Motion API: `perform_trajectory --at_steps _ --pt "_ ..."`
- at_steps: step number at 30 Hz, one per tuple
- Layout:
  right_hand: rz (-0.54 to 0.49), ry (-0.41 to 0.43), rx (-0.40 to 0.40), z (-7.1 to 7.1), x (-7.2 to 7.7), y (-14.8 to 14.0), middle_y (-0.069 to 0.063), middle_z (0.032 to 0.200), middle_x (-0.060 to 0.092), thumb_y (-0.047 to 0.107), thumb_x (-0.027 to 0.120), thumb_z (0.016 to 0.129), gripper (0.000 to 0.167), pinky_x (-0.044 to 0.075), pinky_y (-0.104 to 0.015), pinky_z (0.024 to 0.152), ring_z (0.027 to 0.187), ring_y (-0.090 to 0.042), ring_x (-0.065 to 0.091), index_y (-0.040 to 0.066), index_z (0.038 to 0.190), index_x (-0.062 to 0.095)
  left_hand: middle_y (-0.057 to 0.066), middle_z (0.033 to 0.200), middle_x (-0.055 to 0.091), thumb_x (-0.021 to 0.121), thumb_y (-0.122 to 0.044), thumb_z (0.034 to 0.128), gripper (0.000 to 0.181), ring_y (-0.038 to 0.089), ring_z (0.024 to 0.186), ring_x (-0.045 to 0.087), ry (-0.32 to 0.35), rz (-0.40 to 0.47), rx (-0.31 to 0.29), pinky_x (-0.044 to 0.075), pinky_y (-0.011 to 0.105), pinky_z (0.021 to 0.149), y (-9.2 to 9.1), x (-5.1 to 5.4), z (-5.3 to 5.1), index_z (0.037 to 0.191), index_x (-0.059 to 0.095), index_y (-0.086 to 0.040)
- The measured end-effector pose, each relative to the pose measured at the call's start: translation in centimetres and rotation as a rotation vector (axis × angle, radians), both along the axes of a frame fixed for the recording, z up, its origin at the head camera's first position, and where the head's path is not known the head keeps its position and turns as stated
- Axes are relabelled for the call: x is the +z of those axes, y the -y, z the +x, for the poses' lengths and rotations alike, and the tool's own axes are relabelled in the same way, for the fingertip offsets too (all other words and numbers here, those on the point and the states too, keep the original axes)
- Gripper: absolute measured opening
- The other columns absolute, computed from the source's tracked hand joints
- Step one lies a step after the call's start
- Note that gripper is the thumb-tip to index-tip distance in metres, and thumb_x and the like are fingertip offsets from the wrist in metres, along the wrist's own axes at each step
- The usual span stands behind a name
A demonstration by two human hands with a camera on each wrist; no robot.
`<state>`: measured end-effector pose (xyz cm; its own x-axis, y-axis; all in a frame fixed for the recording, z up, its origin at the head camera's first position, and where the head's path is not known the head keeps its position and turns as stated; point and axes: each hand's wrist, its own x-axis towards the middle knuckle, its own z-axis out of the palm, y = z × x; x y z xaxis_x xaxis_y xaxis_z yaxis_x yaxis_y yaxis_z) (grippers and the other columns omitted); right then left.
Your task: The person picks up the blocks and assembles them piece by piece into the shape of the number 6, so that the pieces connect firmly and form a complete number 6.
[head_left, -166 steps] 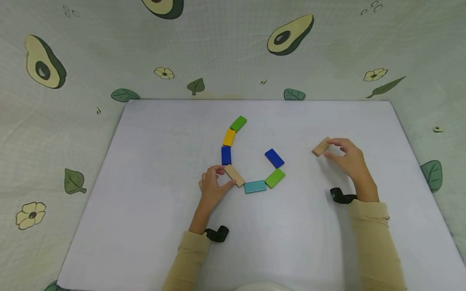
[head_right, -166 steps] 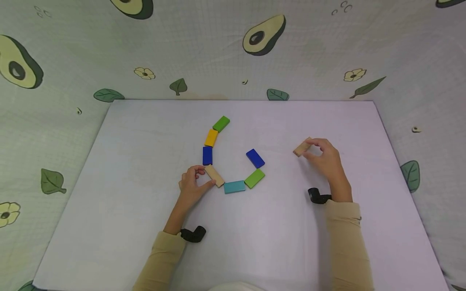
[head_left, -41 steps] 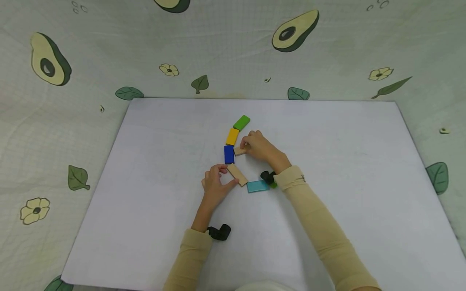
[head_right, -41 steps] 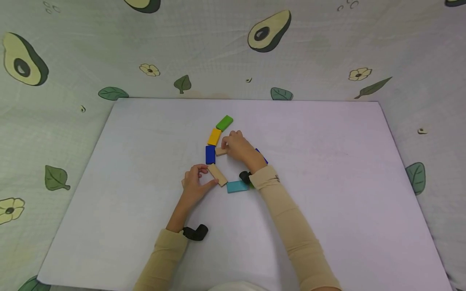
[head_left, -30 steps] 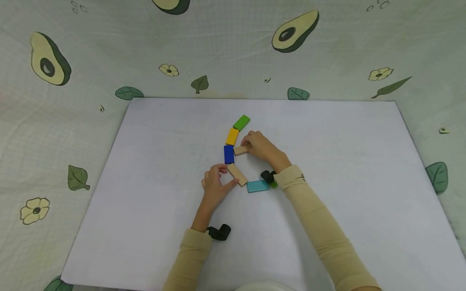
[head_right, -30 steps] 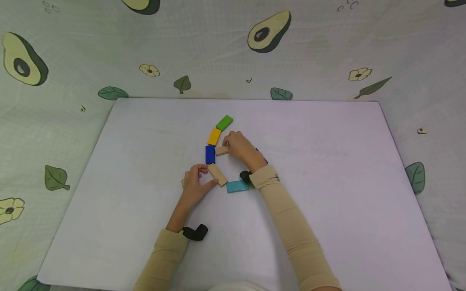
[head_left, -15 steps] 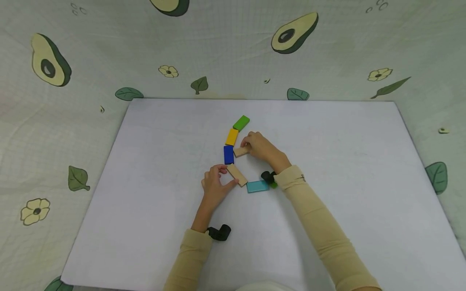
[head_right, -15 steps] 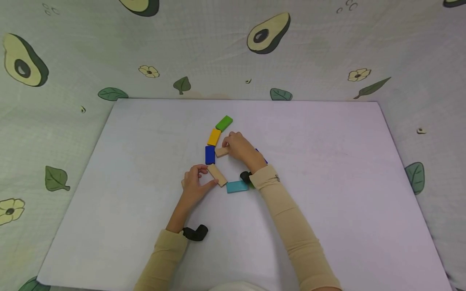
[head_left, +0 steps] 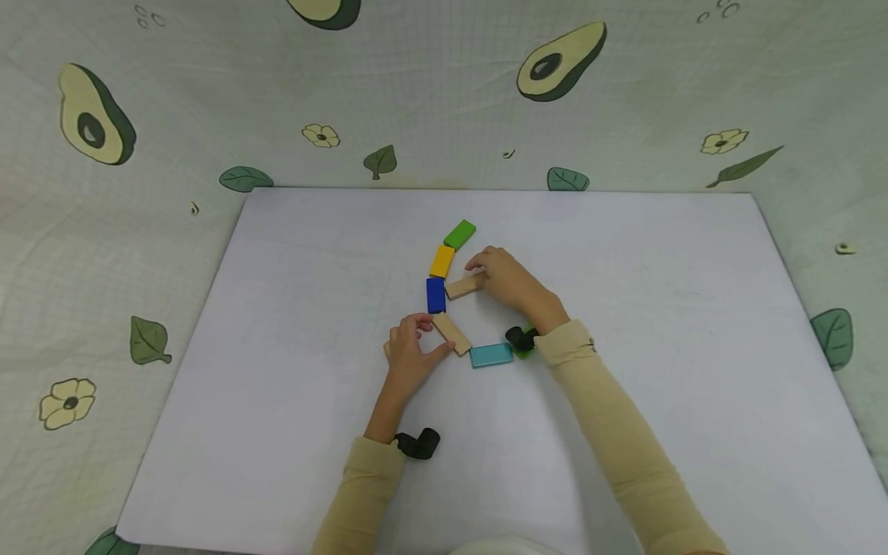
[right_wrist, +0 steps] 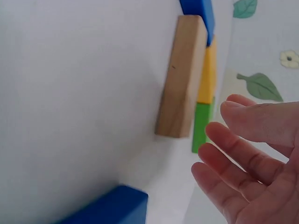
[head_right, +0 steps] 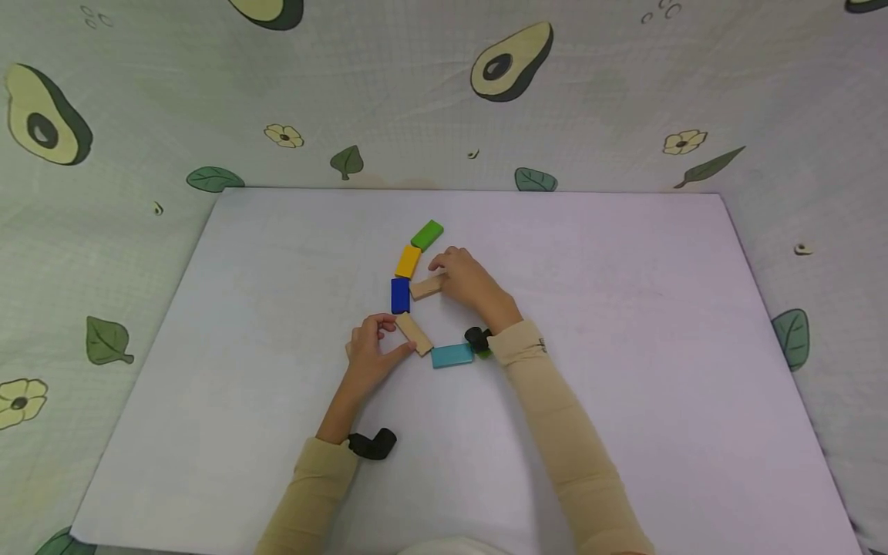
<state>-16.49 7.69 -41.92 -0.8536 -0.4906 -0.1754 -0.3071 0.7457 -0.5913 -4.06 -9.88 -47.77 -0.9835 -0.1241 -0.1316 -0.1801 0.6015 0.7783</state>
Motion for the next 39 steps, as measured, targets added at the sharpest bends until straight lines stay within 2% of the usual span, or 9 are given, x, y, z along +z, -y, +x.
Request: perform_trajectory --at_steps 8,13,18,26,39 --pt "-0.047 -0.012 -0.064 1.0 1.8 -2.8 -0.017 0.124 0.053 0.007 0.054 0.092 0.029 0.037 -0.047 0.100 0.117 -0.033 0.046 0.001 0.121 0.057 0.003 0.105 0.051 0.073 -0.035 0.0785 0.055 0.021 0.101 0.040 -0.012 0.002 -0.010 0.023 0.038 0.081 0.1 -0.2 0.0 0.120 0.045 -0.014" --pt "-0.069 -0.005 -0.108 1.6 2.1 -4.5 -0.017 0.125 0.052 0.010 0.053 0.093 0.031 0.038 -0.048 0.097 0.117 -0.034 0.046 0.002 0.123 0.055 0.003 0.105 0.051 0.073 -0.034 0.0784 0.054 0.021 0.101 0.039 -0.013 0.009 -0.012 0.023 0.038 0.081 0.2 -0.2 0.0 0.120 0.045 -0.014" --pt "-0.083 -0.003 -0.138 2.4 2.0 -5.9 -0.018 0.126 0.050 0.011 0.053 0.094 0.033 0.039 -0.049 0.096 0.116 -0.036 0.047 0.001 0.124 0.053 0.003 0.105 0.051 0.073 -0.034 0.0786 0.054 0.021 0.101 0.039 -0.013 0.012 -0.010 0.022 0.037 0.080 0.2 -0.2 0.0 0.120 0.045 -0.014" --pt "-0.090 0.052 -0.197 3.7 1.8 -7.6 -0.020 0.125 0.049 0.013 0.053 0.093 0.036 0.042 -0.049 0.093 0.113 -0.036 0.048 0.000 0.127 0.051 0.003 0.105 0.051 0.073 -0.035 0.0785 0.055 0.021 0.101 0.040 -0.017 0.008 -0.016 0.022 0.038 0.081 0.2 -0.4 0.0 0.120 0.045 -0.014" --pt "-0.084 0.105 -0.294 5.5 0.0 -8.9 -0.021 0.119 0.053 0.017 0.058 0.091 0.042 0.043 -0.048 0.090 0.108 -0.035 0.051 -0.001 0.127 0.050 0.003 0.105 0.051 0.073 -0.036 0.0781 0.055 0.021 0.100 0.040 -0.031 0.002 -0.018 0.023 0.038 0.080 0.3 -0.4 0.0 0.120 0.046 -0.013"
